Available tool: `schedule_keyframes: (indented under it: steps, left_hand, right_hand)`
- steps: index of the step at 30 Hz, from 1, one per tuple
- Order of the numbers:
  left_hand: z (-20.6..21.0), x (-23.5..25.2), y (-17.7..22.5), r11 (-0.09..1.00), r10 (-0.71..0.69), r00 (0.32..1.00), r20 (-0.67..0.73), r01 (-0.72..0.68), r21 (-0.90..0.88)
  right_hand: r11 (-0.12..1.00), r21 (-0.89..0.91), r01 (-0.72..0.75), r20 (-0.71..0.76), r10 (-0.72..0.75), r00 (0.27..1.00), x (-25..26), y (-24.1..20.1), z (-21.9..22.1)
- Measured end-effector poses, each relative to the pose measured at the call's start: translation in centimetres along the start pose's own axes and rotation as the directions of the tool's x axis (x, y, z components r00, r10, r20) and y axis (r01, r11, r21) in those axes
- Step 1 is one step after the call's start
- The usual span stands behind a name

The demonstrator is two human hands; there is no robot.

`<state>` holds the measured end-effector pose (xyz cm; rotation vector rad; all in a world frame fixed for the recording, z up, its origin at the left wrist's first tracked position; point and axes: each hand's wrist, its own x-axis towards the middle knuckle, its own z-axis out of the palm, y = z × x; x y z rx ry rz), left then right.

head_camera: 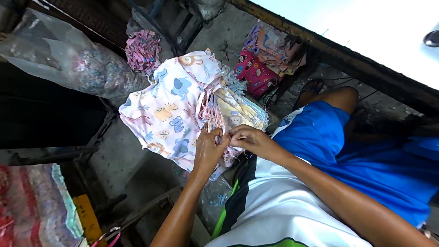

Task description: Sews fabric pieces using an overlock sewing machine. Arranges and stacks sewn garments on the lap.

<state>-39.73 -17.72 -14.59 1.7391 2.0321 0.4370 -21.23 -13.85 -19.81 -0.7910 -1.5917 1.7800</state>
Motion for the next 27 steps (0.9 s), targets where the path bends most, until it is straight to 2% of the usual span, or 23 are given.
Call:
schedule_keyframes:
  steps: [3,6,9,11,12,14,15,17,18,19,21,22,23,24,25,26,27]
  left_hand:
    - [0.0,-0.6,0.4,0.999,0.021,1.000,-0.007,-0.021,0.026]
    - [0.8,-1.9,1.4,0.994,0.076,0.993,0.085,-0.082,0.065]
    - [2.3,-4.9,2.4,0.964,0.242,0.953,0.182,-0.257,0.065]
    - [3.1,-7.1,2.5,0.932,0.359,0.887,0.290,-0.359,-0.053]
    - [3.8,-7.8,2.3,0.921,0.390,0.860,0.330,-0.368,-0.130]
    - [5.4,-8.3,1.2,0.916,0.379,0.861,0.339,-0.298,-0.268]
    - [6.1,-8.2,0.8,0.915,0.343,0.884,0.317,-0.237,-0.328]
    - [7.2,-7.4,0.4,0.873,0.201,0.935,0.292,-0.036,-0.486]
    - [7.5,-7.1,0.5,0.799,0.098,0.945,0.313,0.112,-0.591]
    - [7.8,-6.7,0.8,0.659,-0.008,0.941,0.337,0.258,-0.706]
    - [7.8,-5.5,1.3,0.242,-0.226,0.901,0.370,0.420,-0.875]
    - [7.4,-4.5,1.7,0.006,-0.364,0.857,0.365,0.395,-0.919]
    - [6.8,-3.4,1.5,-0.167,-0.481,0.812,0.330,0.285,-0.944]
    - [6.3,-2.6,0.3,-0.240,-0.499,0.831,0.246,0.140,-0.961]
    - [6.3,-2.2,-2.0,-0.249,-0.436,0.895,0.093,-0.020,-0.968]
    - [6.4,-1.5,-5.2,-0.233,-0.346,0.935,-0.072,-0.160,-0.959]
    - [6.2,-0.4,-8.9,-0.152,-0.241,0.949,-0.204,-0.244,-0.958]
  right_hand:
    - [0.961,0.195,-0.198,-0.049,0.211,0.976,0.9,0.4,-0.5]
    - [0.888,0.256,-0.382,0.062,0.379,0.923,2.1,0.3,-0.8]
    - [0.891,0.135,-0.434,0.085,0.426,0.901,3.2,-0.4,-0.4]
    - [0.894,-0.009,-0.447,0.039,0.447,0.894,3.9,0.1,-0.2]
    - [0.895,-0.088,-0.438,0.017,0.441,0.897,4.2,0.3,-0.2]
    - [0.895,-0.173,-0.411,0.012,0.419,0.908,4.3,-0.5,0.1]
    - [0.906,-0.139,-0.399,0.022,0.406,0.914,4.2,-1.2,0.3]
    - [0.920,0.066,-0.385,0.038,0.383,0.923,3.9,-3.5,1.2]
    - [0.909,0.177,-0.378,0.040,0.377,0.925,3.8,-4.9,1.8]
    - [0.891,0.265,-0.368,0.043,0.370,0.928,3.9,-6.4,2.4]
    - [0.859,0.387,-0.335,0.032,0.350,0.936,4.4,-8.9,3.2]
    - [0.847,0.428,-0.314,0.021,0.338,0.941,4.8,-10.0,3.3]
    - [0.841,0.457,-0.288,0.009,0.320,0.948,5.3,-10.9,3.2]
    - [0.843,0.469,-0.262,0.000,0.297,0.955,5.6,-11.5,3.0]
    - [0.851,0.467,-0.241,-0.013,0.279,0.960,5.9,-12.0,2.6]
    - [0.863,0.454,-0.222,-0.026,0.261,0.965,6.2,-12.2,2.1]
    - [0.883,0.423,-0.204,-0.042,0.244,0.969,6.3,-12.4,1.7]
